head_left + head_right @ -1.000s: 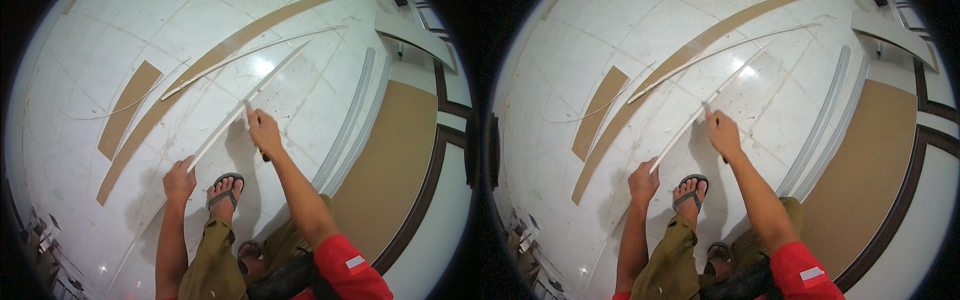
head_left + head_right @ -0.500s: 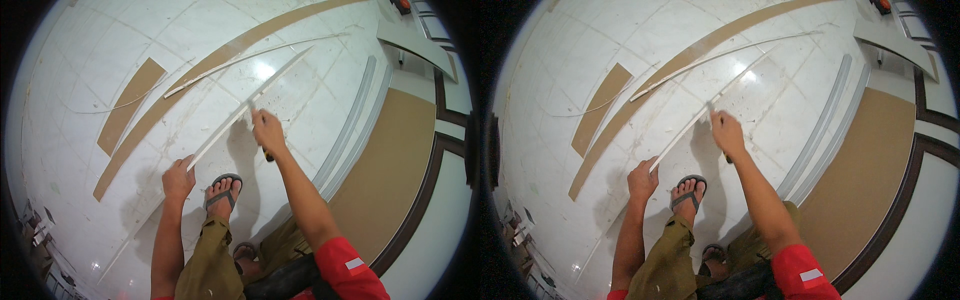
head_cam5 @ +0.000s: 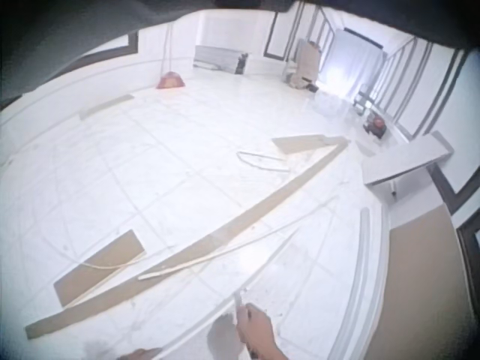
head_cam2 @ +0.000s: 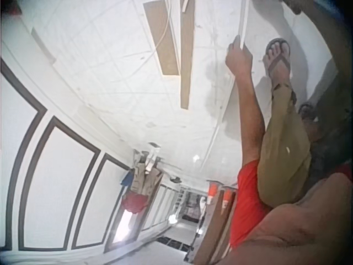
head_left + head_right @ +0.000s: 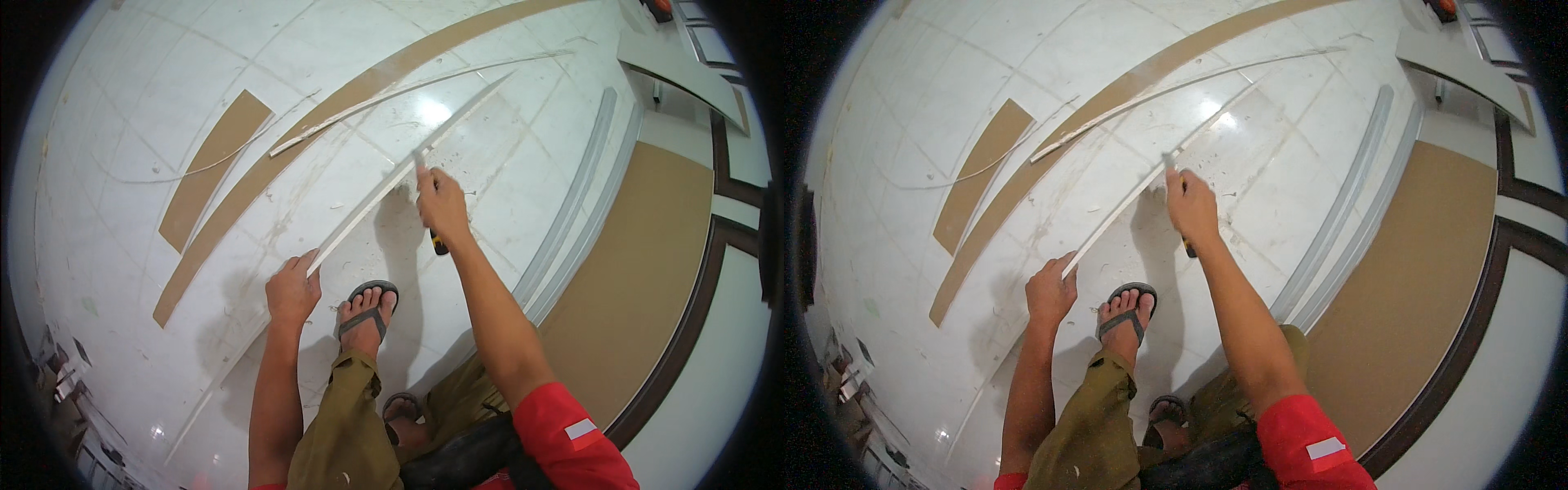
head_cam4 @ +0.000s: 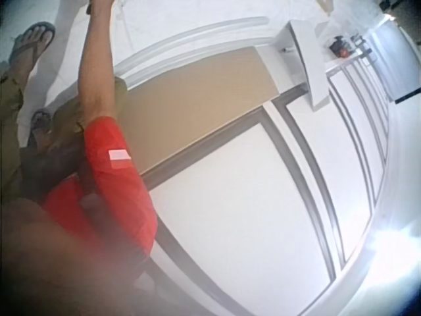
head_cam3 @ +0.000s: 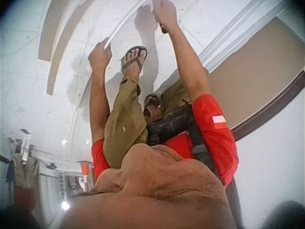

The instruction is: The person cuts a strip of drywall with a utility knife and trims the edges of the strip using the utility knife.

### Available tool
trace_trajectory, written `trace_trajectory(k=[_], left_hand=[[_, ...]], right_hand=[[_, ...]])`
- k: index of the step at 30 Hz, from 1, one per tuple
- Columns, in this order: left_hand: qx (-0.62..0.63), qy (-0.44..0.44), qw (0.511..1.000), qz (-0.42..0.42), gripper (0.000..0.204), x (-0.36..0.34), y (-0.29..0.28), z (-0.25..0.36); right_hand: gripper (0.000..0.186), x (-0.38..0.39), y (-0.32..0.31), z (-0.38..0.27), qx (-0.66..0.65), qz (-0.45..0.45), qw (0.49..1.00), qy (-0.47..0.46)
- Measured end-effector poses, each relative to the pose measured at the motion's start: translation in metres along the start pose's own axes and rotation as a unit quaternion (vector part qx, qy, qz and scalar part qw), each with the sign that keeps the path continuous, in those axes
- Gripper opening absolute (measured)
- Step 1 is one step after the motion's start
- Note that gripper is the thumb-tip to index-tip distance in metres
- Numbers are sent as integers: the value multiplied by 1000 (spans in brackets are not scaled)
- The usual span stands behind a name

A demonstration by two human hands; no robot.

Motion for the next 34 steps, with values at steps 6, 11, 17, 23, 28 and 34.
trace_trajectory(k=[6, 11, 17, 23, 28, 34], left_hand=[[-11, -15, 1000, -12, 39, 2, -1, 5], [9, -18, 1000, -9, 39, 2, -4, 1], [-11, -18, 1000, -21, 38, 1, -6, 2], [-3, -5, 1000, 14, 31, 3, -4, 6], [1, -13, 1000, -8, 42, 2, -5, 2], [2, -23, 999, -35, 46, 1, -9, 4]], right_hand=[[51, 17, 6, -2, 21, -79, 997, 7], [44, 37, 26, -1, 38, -28, 997, -53], [44, 33, 25, -18, -49, -72, 995, 57], [44, 75, 46, -13, 23, -107, 992, -58], [45, 76, 53, -22, 32, -77, 996, -43], [48, 79, 57, -15, 1, -80, 997, -7]])
Point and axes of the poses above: each hand's wrist, its own x-axis away from the middle knuckle, its own y-axis out of the palm, z = x × y, the point moved 1 cm from there along -x, towards the middle knuckle, and after that the axes turned 2 degrees about y, right-handed, at the moved point
